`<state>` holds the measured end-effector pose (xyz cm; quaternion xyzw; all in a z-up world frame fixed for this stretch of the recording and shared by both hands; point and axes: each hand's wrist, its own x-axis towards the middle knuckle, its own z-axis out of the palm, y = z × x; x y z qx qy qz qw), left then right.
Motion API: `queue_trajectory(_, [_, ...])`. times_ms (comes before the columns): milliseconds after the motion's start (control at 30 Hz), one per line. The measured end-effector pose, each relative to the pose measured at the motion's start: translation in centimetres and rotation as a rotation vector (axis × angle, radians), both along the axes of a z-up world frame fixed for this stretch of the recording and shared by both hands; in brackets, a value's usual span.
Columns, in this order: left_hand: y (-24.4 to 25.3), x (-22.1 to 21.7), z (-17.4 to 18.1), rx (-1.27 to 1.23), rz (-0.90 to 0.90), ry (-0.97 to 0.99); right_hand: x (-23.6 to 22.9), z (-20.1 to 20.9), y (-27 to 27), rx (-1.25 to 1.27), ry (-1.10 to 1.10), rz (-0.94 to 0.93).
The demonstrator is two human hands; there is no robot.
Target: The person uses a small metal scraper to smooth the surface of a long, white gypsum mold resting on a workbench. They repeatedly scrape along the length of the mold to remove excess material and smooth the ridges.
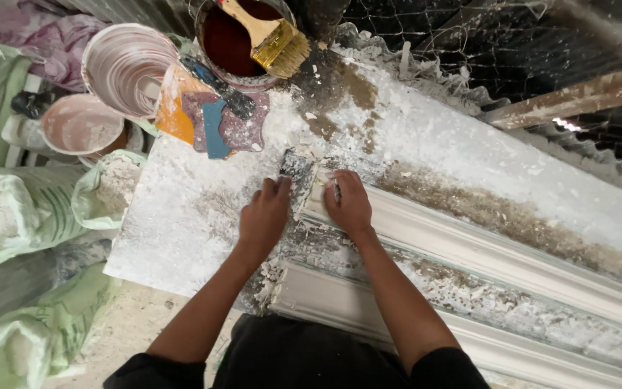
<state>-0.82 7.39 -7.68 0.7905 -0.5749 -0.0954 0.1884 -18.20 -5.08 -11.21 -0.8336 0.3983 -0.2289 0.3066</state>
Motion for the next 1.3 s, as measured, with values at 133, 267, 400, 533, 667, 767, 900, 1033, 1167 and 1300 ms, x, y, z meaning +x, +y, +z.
queue_trajectory(133, [3.3, 0.9, 1.5, 0.004, 0.129, 0.045, 0.0, 0.1, 0.3, 0.099, 0.008, -0.001])
queue_trajectory(267, [9.0, 3.2, 0.2, -0.06, 0.372, 0.205, -0.8, -1.3, -0.3, 0.144, -0.08, -0.03])
queue_trajectory(400, [15.4, 7.5, -7.0, -0.47, 0.459, 0.157, -1.3, -1.4, -0.4, -0.041, -0.282, 0.023])
queue_trajectory(533, [16.2, 12.2, -3.8, -0.531, 0.838, 0.965, -1.0, -1.9, 1.7, -0.158, -0.255, 0.016])
queue_trajectory(667, [16.5, 13.9, -5.1, -0.556, 1.176, 1.481, -1.4, -3.0, 5.6, -0.169, -0.256, 0.029])
queue_trajectory(767, [16.6, 11.7, -2.6, -0.413, 1.206, 1.557, -1.7, -1.1, 9.3, -0.163, -0.244, 0.091])
queue_trajectory(900, [17.8, 6.6, 2.1, -0.062, 1.005, 1.554, -2.6, 0.6, 12.6, -0.137, -0.179, 0.184])
queue_trajectory(1033, [18.1, 2.7, 2.1, 0.054, 0.8, 1.524, -5.7, -2.7, 12.7, -0.079, -0.094, 0.162])
queue_trajectory(1167, [15.7, 0.1, 1.3, 0.062, 0.609, 1.108, -9.0, -2.9, 12.5, 0.038, 0.016, 0.104])
queue_trajectory(1300, [13.3, -2.1, 1.3, -0.086, 0.463, 0.842, -11.0, -1.9, 12.6, 0.002, -0.006, 0.076])
